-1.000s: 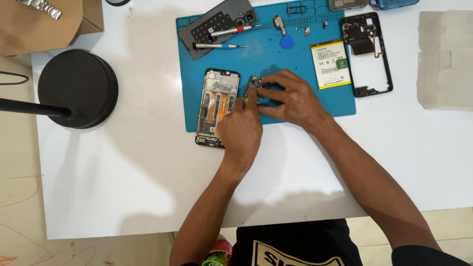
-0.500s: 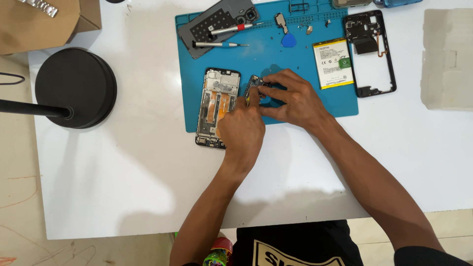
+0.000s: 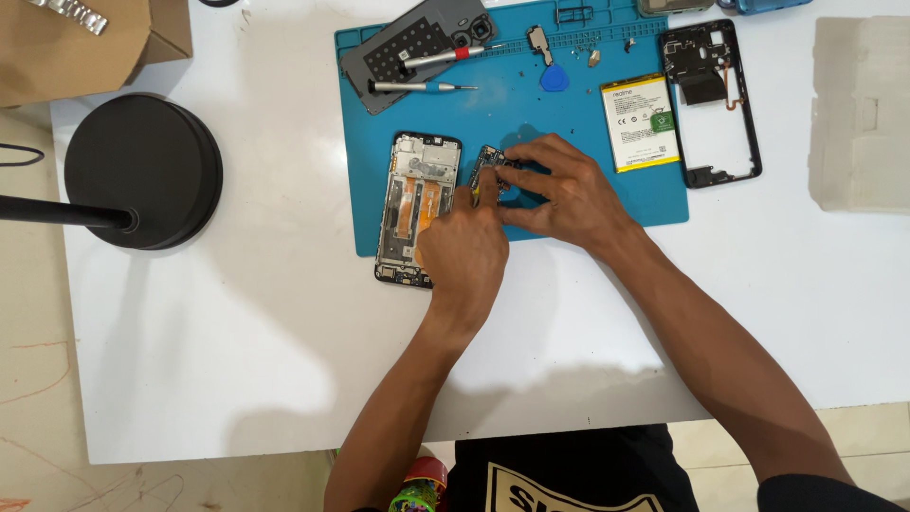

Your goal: The person uses a screwdriver to remove screws from a small circuit board and then uses a plastic pry tool to separate components. The person continues to manipulate the board and its parts on a blue mat.

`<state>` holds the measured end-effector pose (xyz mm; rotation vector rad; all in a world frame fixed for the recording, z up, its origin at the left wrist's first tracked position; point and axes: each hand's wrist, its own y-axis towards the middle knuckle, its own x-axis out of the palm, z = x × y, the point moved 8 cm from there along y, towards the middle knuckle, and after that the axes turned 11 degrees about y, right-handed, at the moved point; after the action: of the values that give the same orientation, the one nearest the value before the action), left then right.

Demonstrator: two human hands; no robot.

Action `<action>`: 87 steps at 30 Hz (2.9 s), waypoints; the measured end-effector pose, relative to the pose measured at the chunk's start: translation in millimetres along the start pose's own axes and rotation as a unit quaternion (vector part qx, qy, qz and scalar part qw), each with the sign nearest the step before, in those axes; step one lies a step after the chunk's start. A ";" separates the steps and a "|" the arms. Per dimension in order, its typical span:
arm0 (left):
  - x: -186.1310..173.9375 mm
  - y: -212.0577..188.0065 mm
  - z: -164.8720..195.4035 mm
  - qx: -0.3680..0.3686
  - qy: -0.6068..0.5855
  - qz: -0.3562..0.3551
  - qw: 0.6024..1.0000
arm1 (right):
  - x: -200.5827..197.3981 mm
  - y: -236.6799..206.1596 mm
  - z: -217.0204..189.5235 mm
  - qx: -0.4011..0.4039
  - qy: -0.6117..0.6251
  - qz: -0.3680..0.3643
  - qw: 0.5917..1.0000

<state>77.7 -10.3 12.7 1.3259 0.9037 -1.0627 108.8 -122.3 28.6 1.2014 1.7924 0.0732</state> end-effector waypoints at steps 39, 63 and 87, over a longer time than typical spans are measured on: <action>1.0 -2.5 0.2 0.014 -0.011 0.054 0.998 | -2.8 3.9 1.0 0.016 0.015 -0.001 1.000; -1.7 0.6 8.5 0.012 0.034 0.036 0.999 | -1.3 0.4 3.4 0.014 0.013 -0.002 1.000; 2.3 -0.8 6.3 0.016 0.044 0.008 0.999 | 1.2 -2.0 6.2 0.029 0.011 -0.005 1.000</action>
<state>77.1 -16.8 10.7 1.4128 0.9437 -1.0165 111.8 -125.1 23.4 1.2371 1.8299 0.0296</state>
